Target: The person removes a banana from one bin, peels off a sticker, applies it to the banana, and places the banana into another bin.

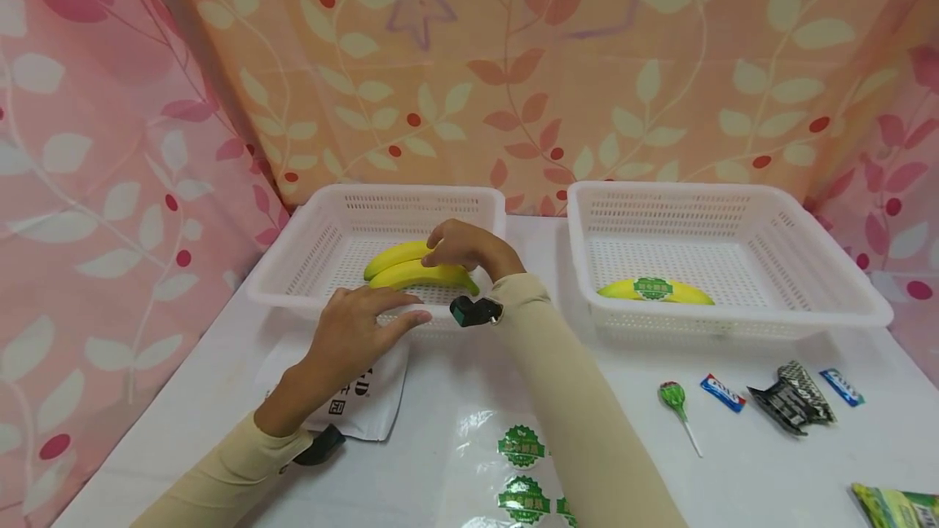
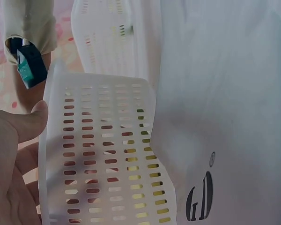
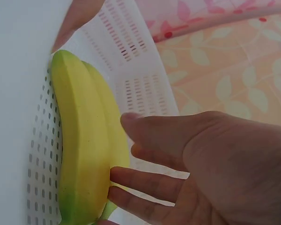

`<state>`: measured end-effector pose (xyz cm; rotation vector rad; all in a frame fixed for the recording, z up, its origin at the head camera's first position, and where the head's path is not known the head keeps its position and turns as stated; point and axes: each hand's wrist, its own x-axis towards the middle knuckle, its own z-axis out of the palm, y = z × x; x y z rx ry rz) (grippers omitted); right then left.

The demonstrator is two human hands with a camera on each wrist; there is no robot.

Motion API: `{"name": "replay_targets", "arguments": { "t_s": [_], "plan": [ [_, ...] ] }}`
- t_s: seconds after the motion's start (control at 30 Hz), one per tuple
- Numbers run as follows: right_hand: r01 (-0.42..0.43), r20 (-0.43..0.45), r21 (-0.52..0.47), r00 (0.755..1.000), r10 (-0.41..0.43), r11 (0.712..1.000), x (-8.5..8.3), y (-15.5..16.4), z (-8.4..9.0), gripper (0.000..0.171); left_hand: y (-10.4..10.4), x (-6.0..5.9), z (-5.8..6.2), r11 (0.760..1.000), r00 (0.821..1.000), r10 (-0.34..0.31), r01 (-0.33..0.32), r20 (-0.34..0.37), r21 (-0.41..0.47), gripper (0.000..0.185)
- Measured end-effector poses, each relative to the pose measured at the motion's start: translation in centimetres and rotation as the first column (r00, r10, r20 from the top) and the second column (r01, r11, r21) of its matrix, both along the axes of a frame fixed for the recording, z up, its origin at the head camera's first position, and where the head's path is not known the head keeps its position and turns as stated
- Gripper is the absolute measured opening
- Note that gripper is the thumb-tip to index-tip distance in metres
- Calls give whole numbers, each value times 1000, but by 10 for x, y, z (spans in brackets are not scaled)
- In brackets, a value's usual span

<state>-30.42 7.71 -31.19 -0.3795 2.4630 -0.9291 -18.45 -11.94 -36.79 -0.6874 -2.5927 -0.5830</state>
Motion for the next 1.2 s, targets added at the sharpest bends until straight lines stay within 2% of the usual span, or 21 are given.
{"name": "replay_targets", "arguments": {
  "t_s": [0.27, 0.53, 0.67, 0.83, 1.0, 1.2],
  "plan": [
    [-37, 71, 48, 997, 33, 998, -1, -4, -3, 56, 0, 0, 0, 1000, 1000, -9, 9, 10, 16, 38],
    [-111, 198, 53, 975, 98, 992, 2, -6, -3, 60, 0, 1, 1, 1000, 1000, -4, 4, 8, 9, 37],
    [-152, 211, 59, 968, 137, 987, 3, -8, -4, 53, 0, 1, 0, 1000, 1000, -5, 5, 10, 3, 39],
    [-157, 227, 69, 964, 137, 985, 3, -9, -5, 43, -1, 0, -1, 1000, 1000, -7, 7, -2, 4, 38],
    [-158, 205, 53, 968, 144, 986, 5, -7, -4, 43, 0, 0, -1, 1000, 1000, -14, 14, -10, 8, 36],
    [-142, 79, -34, 986, 145, 989, 9, 3, 2, 45, 0, 0, -2, 1000, 1000, -11, 11, -14, 4, 35]
  ]
}}
